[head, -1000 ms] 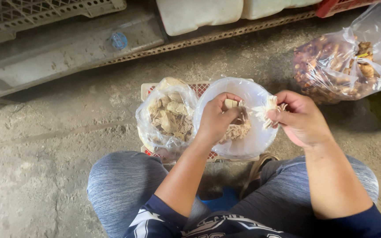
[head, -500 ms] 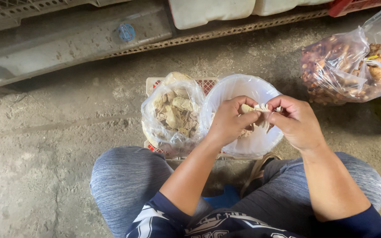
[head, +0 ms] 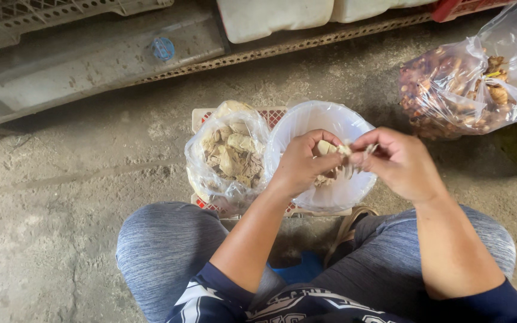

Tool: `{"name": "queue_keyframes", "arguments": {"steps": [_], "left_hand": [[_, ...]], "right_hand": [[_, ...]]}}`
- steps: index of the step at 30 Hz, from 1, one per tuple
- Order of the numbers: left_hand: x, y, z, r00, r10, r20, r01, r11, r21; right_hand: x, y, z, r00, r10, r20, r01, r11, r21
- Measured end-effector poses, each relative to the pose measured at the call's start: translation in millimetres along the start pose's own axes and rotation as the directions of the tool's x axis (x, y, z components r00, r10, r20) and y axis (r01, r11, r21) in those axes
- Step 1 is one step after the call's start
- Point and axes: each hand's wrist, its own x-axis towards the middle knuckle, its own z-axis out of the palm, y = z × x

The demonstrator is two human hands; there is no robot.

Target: The person sits on a low stool and uses both hands to tear dried mushrooms into smaller pieces. The shredded pieces are placed into a white bowl lined with a plastic bag, while the remaining whole mushrooms are kept in a separate bag.

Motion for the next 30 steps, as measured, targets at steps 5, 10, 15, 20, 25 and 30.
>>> {"name": "queue_keyframes", "arguments": {"steps": [5, 10, 15, 20, 25, 30], "left_hand": [[-3.0, -1.3, 1.6, 0.999, -0.025, 0.027, 0.026, 0.999, -0.034], [-3.8, -3.8, 4.7, 0.999, 0.026, 0.03, -0.029, 0.996, 0.083], [1.5, -2.6, 3.1, 0.998, -0.062, -0.029, 0.065, 0.99, 0.129], [1.2, 1.9, 0.4, 0.998, -0.043, -0.044, 0.045, 0.998, 0.045], [-1.3, -0.4, 7.7, 0.998, 0.026, -0.059, -0.018, 0.992, 0.125], [-3.5, -7.6, 12.0, 0.99, 0.034, -0.138, -0.016, 0.992, 0.125]], "right_hand": [[-4.5, -5.1, 5.9, 1.0, 0.001, 0.024, -0.004, 0.992, 0.123], [-4.0, 12.1, 7.8, 0.999, -0.042, -0.029, 0.043, 0.998, 0.036], [7.9, 21.3, -2.5, 0.974, -0.099, -0.204, 0.171, 0.913, 0.37], [2.0, 14.0, -9.4, 0.983, -0.137, -0.119, 0.171, 0.922, 0.347], [1.2, 1.2, 12.7, 0.993, -0.078, -0.09, 0.088, 0.989, 0.117], [0.9, -8.0, 22.5, 0.992, -0.038, -0.119, 0.037, 0.999, -0.013]]}}
